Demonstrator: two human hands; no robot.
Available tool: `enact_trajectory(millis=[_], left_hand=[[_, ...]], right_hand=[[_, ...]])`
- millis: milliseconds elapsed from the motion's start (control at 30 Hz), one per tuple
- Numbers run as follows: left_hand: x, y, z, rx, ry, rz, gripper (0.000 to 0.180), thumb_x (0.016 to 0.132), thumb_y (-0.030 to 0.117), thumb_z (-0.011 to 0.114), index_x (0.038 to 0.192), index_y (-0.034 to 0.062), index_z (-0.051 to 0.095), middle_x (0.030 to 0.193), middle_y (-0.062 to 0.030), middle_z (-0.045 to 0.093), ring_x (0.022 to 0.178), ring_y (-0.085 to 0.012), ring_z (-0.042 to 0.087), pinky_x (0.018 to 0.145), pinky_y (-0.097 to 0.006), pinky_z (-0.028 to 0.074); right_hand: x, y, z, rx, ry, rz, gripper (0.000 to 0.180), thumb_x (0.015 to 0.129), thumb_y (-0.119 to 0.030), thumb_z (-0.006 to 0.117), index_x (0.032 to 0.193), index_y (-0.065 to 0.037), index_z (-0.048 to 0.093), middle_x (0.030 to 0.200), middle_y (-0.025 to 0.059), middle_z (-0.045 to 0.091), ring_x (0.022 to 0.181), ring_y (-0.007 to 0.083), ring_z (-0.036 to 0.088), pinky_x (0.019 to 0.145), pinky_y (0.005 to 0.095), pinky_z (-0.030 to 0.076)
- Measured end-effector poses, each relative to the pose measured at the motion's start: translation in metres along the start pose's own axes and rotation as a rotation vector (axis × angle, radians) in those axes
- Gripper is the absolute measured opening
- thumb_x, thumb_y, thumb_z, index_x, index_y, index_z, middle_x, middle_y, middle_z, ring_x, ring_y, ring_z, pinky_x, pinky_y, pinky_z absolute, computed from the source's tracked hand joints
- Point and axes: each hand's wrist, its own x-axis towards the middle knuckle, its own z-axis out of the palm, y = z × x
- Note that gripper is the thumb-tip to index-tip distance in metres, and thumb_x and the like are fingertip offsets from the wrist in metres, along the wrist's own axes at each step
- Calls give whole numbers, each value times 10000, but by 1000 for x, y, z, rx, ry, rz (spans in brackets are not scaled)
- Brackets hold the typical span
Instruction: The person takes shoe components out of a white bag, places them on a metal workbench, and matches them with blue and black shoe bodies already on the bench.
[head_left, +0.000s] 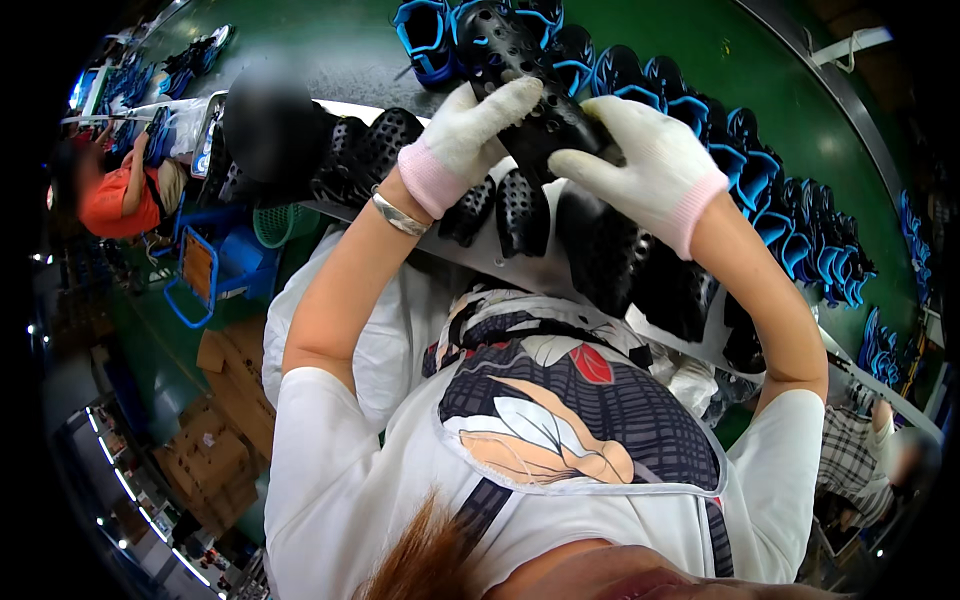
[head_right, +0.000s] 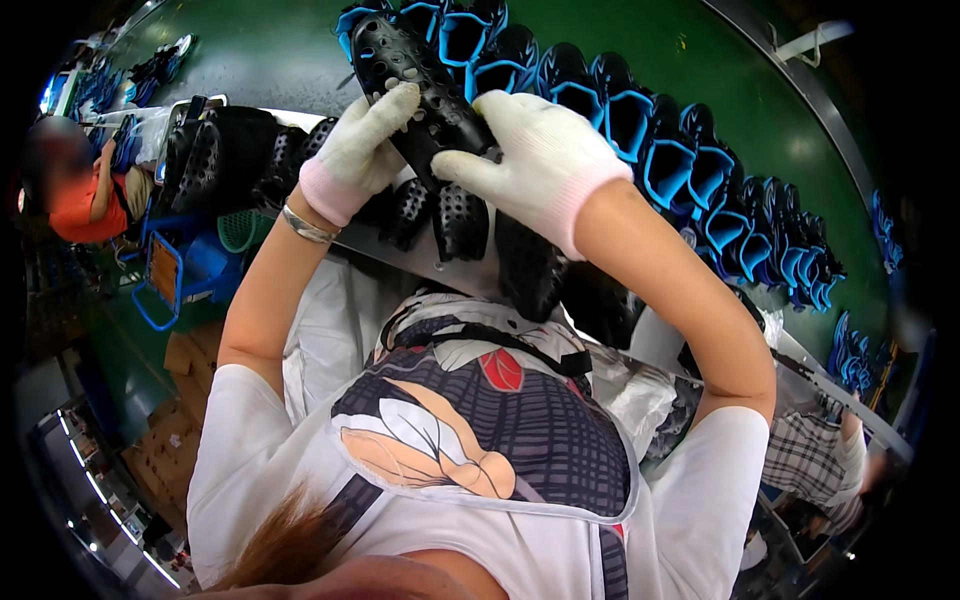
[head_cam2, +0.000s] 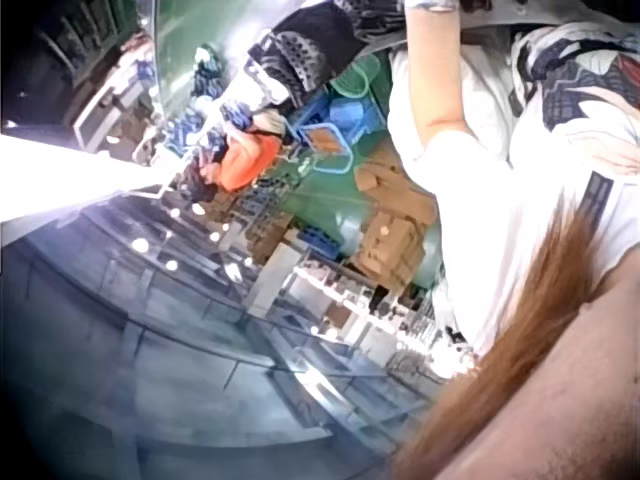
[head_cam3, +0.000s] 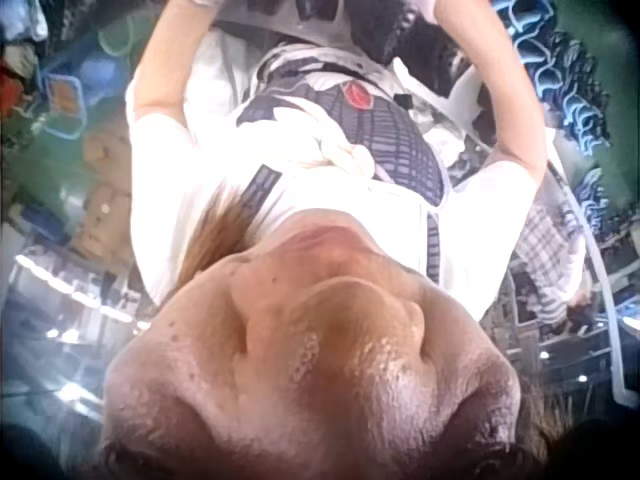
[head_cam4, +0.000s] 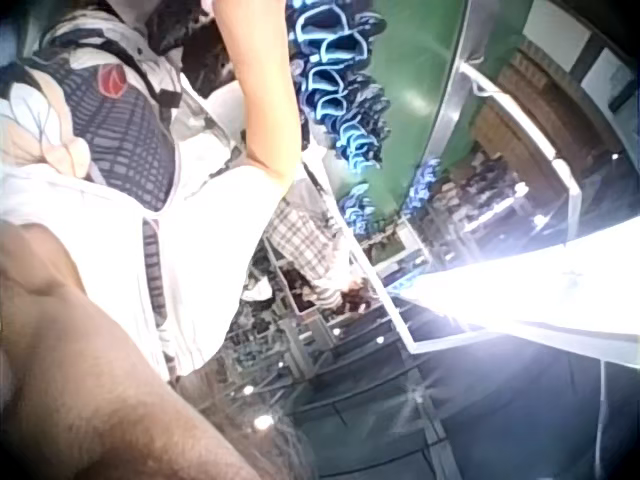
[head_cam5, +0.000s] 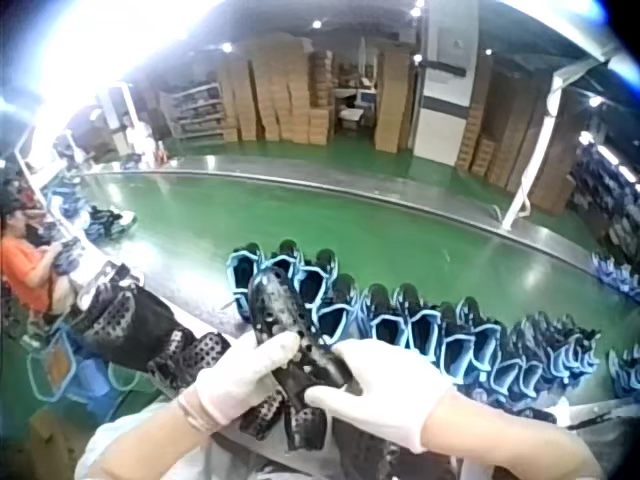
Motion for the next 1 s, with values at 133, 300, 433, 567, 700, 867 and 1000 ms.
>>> enact_trajectory(millis=[133,300,433,567,700,867,1000], left_hand=[[26,16,-46,35,38,78,349,999,261,545,1226,-3,527,1159,-93,632,1087,-197,617,934,-367,519],[64,39,-107,75,93,-116,407,989,327,557,1206,-17,545,1145,-124,639,1066,-211,638,908,-369,554],[94,40,-150,261,35,-348,469,910,403,653,1141,-2,601,1090,-109,647,1013,-206,641,898,-355,544],[121,17,-195,1249,-135,-121,540,819,406,701,1223,65,589,1152,-131,613,1052,-263,614,909,-362,507],[148,-7,-218,1582,-226,180,514,808,326,697,1215,50,548,1247,-173,530,1085,-369,574,908,-407,502],[191,-42,-244,1834,-137,-29,382,859,244,648,1174,37,580,1114,-177,580,1082,-362,552,908,-402,492],[205,-34,-230,1898,-210,-88,307,907,280,591,1071,24,634,1023,-176,639,985,-358,612,858,-411,514]], right_hand=[[68,-7,16,1,-73,94,539,849,-473,622,950,54,565,789,239,643,782,380,655,704,421,531],[134,-8,30,178,-88,138,554,812,-515,565,873,28,655,719,180,653,718,319,661,685,383,526],[180,8,41,109,-224,231,623,780,-585,523,816,13,695,710,159,655,699,302,648,674,371,516],[223,40,55,-16,-327,315,699,746,-634,522,817,37,704,712,187,643,683,300,635,664,376,506],[266,76,69,47,-361,465,723,751,-652,594,791,63,692,679,124,619,543,242,557,527,364,465],[318,64,65,-83,-330,461,670,786,-577,619,965,62,708,844,205,690,685,297,661,634,382,536],[335,70,96,-283,-134,358,574,797,-540,621,738,28,683,613,124,612,540,242,595,584,380,507]])
